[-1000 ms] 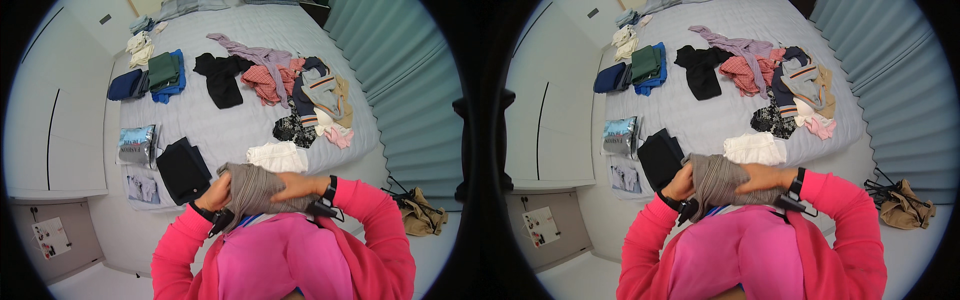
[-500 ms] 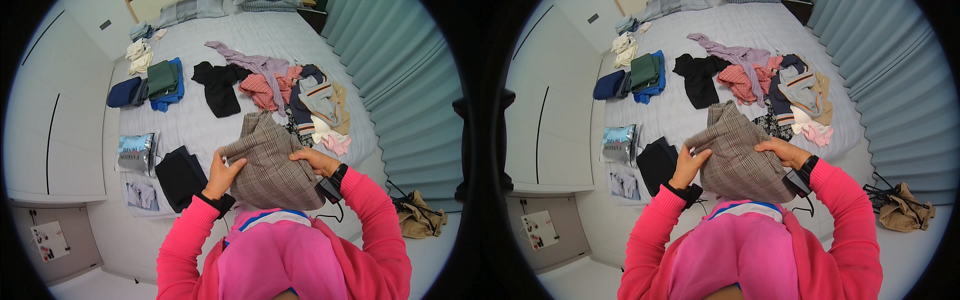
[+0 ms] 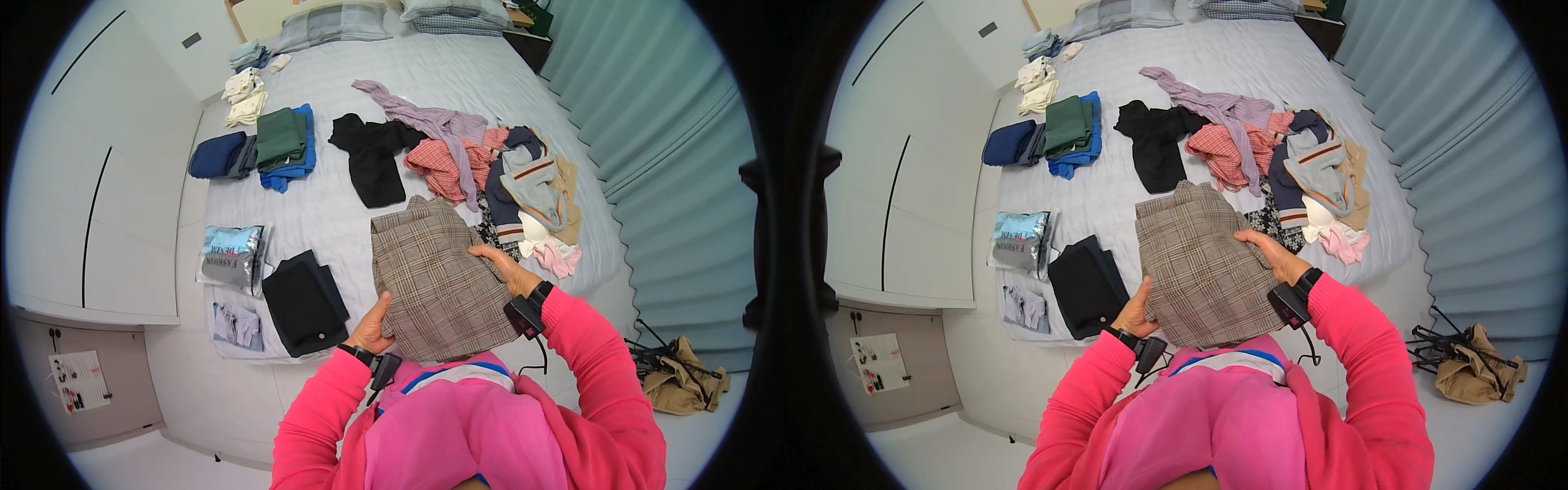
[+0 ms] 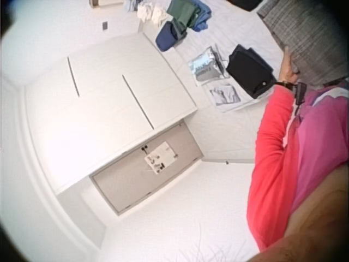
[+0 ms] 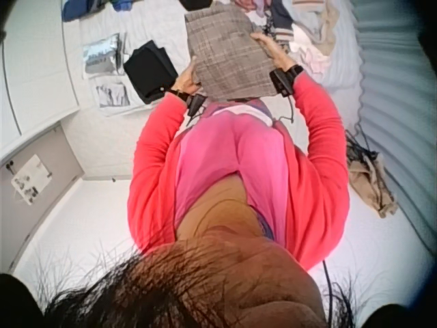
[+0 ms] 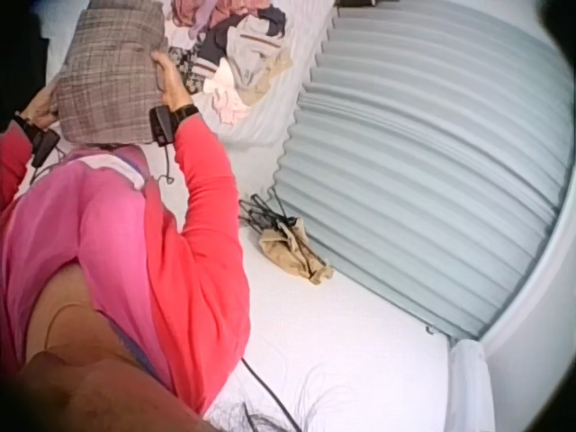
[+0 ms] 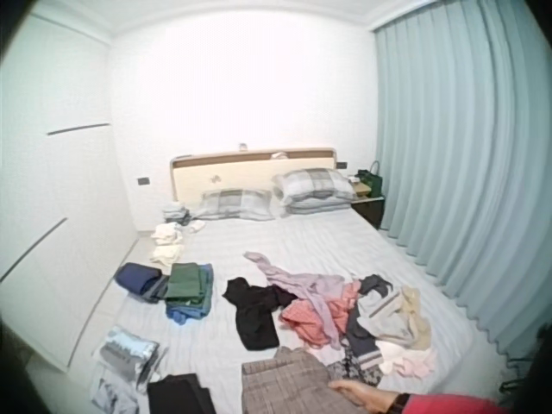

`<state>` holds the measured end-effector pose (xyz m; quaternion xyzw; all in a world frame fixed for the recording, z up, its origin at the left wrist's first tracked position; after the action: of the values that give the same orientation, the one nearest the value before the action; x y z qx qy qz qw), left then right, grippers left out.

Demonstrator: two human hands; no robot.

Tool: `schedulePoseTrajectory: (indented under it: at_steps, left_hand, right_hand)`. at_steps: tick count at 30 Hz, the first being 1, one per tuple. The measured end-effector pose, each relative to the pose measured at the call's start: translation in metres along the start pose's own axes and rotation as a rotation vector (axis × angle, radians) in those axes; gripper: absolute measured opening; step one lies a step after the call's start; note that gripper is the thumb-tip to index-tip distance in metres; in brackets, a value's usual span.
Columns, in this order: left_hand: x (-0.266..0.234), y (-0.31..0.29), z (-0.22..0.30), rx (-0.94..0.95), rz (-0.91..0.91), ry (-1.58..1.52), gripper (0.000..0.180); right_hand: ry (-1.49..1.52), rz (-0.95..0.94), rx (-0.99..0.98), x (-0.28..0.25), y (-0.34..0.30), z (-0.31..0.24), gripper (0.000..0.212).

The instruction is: The person folds several garments on a bed, including a plaid jacket, a black top, a gray hoodie, and a white cloth. Each item is smoothed, folded, and placed into a neat stack on the bed.

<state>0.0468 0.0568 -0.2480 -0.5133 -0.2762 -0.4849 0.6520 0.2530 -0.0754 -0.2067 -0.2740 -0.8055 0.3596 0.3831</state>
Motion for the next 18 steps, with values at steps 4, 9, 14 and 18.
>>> schedulePoseTrajectory:
  at_steps: [4,9,14,18]
  left_hand:
    - [0.003,0.007,0.004,0.144,-0.027,-0.002,0.048]
    - [-0.030,0.014,-0.012,0.043,0.164,-0.019,0.050]
    - [-0.042,0.013,-0.020,0.012,0.180,-0.065,0.050]
    - [-0.046,0.015,0.019,0.133,0.306,0.021,0.043]
  right_hand:
    - [0.038,-0.043,0.002,-0.010,0.024,0.010,0.043]
    - [0.065,-0.061,0.095,-0.016,0.042,0.028,0.044]
    - [-0.059,-0.027,0.139,-0.006,0.060,0.030,0.047]
    - [-0.160,-0.089,0.119,0.023,0.088,0.005,0.058]
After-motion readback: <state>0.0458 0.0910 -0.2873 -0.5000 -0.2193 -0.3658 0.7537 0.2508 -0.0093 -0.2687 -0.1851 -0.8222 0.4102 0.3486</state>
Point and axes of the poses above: each hand's wrist, its own y-axis towards the middle knuckle, its own x-axis out of the palm, z = x × y, the point moved 6 cm from there along y, towards the middle knuckle, and after that the axes turned 2 degrees about x, right-handed, at the moved point
